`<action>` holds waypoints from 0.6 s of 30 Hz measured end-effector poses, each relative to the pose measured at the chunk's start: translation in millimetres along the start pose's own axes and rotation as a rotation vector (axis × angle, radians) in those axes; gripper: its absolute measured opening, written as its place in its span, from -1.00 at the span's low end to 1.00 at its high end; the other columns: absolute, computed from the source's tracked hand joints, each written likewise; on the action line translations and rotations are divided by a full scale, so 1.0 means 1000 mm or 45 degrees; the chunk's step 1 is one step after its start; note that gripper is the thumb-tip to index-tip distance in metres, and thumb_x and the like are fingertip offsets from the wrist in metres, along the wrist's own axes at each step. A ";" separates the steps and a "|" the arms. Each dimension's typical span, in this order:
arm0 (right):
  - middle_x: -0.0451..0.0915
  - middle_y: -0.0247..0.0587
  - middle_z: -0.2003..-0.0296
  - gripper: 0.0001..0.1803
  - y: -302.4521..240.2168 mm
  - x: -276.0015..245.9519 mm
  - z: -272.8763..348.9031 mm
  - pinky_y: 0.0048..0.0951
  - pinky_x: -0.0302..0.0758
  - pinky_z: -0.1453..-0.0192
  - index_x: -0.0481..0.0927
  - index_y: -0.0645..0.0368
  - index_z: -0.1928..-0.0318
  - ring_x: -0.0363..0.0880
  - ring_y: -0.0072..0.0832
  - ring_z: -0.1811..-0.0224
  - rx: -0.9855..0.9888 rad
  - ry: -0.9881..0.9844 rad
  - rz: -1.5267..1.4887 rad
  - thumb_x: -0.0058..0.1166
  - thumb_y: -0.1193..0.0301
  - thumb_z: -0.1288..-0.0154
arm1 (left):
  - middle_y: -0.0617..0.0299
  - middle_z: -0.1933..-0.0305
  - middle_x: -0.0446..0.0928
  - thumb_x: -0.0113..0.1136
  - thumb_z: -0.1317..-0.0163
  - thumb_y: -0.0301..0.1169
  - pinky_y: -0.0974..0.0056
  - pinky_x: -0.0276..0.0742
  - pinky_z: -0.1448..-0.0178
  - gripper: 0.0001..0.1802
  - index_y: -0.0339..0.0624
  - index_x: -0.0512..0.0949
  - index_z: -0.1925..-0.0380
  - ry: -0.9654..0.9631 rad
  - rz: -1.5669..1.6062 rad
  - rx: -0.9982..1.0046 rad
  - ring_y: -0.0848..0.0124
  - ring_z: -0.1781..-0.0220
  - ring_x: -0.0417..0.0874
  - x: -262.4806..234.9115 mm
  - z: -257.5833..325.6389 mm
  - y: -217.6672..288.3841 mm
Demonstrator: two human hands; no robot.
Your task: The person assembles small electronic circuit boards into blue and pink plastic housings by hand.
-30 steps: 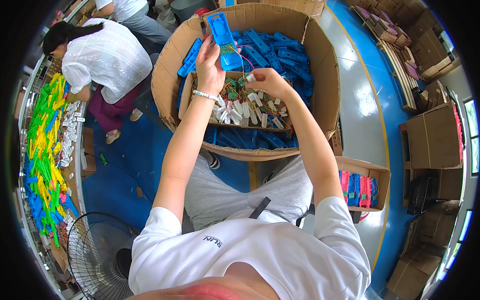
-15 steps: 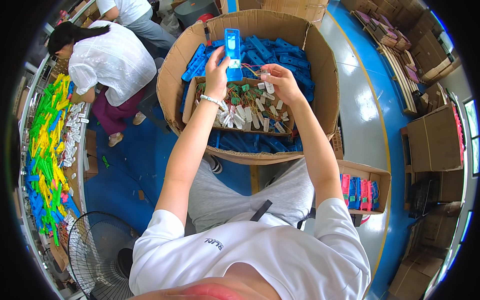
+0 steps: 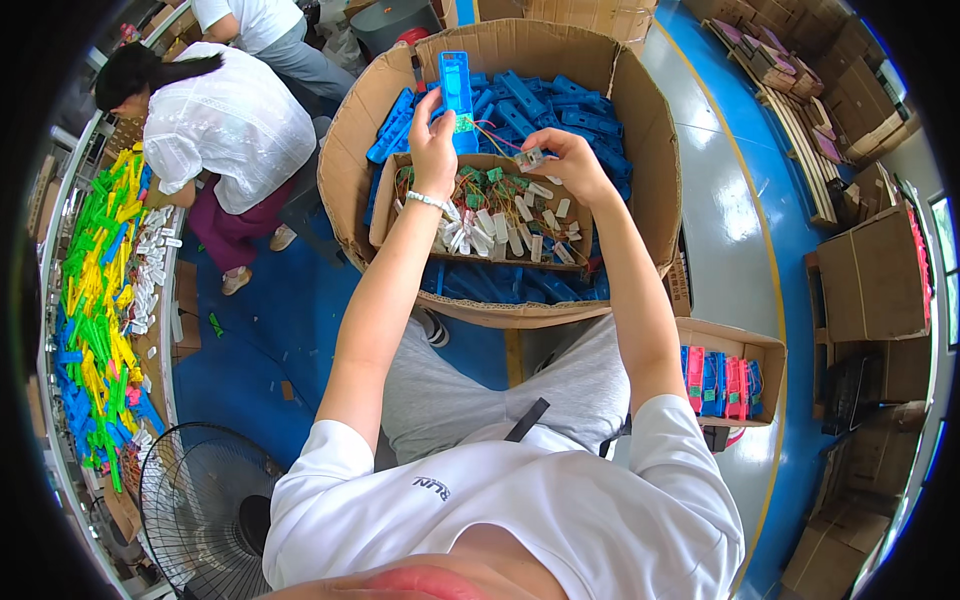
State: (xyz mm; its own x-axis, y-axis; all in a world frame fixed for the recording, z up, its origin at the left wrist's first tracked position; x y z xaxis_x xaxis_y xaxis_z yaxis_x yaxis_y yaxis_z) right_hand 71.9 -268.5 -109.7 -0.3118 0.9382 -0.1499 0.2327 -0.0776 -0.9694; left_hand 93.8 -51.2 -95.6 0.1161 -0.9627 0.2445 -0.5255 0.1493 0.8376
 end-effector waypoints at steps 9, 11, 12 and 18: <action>0.64 -0.25 0.11 -0.78 -0.011 0.006 0.000 -0.36 0.54 0.00 0.68 0.20 0.21 0.58 -0.38 0.12 -0.382 0.196 0.717 0.31 0.60 -0.07 | 0.17 -0.18 0.50 0.08 -0.34 -0.57 0.34 0.46 -0.14 -0.56 -0.29 0.39 -0.23 -0.024 0.354 0.005 0.49 0.01 0.57 0.000 0.001 0.019; 0.66 -0.25 0.14 -0.80 -0.017 0.005 -0.001 -0.34 0.55 0.05 0.69 0.19 0.22 0.60 -0.33 0.16 -0.714 0.253 1.108 0.32 0.55 -0.08 | 0.17 -0.19 0.49 0.09 -0.33 -0.58 0.34 0.45 -0.17 -0.55 -0.28 0.40 -0.23 -0.053 0.376 0.003 0.49 -0.01 0.56 -0.001 -0.001 0.019; 0.67 -0.26 0.19 -0.81 -0.022 0.005 0.000 -0.35 0.56 0.10 0.69 0.19 0.22 0.60 -0.28 0.20 -0.709 0.312 1.171 0.32 0.52 -0.10 | 0.17 -0.19 0.49 0.10 -0.31 -0.58 0.34 0.44 -0.19 -0.54 -0.28 0.40 -0.24 -0.077 0.396 -0.004 0.49 -0.03 0.55 -0.002 -0.001 0.019; 0.68 -0.24 0.31 -0.85 -0.022 0.007 0.002 -0.42 0.56 0.16 0.67 0.24 0.21 0.63 -0.31 0.27 -0.216 0.422 0.642 0.26 0.53 -0.18 | 0.16 -0.21 0.48 0.13 -0.30 -0.57 0.33 0.43 -0.21 -0.53 -0.28 0.40 -0.24 -0.179 0.468 -0.047 0.47 -0.06 0.55 -0.002 -0.002 0.018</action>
State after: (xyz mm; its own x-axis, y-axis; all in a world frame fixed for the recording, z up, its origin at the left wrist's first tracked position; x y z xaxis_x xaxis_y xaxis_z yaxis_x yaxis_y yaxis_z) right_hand 62.6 -260.7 -90.1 0.1702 0.8572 -0.4861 0.4282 -0.5086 -0.7469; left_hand 85.9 -45.7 -79.9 -0.1918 -0.8646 0.4644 -0.4798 0.4954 0.7242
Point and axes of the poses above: each hand's wrist, its own z-axis away from the middle knuckle, its own x-axis out of the palm, y = z × x, the point moved 1 cm from there along -z, towards the middle knuckle
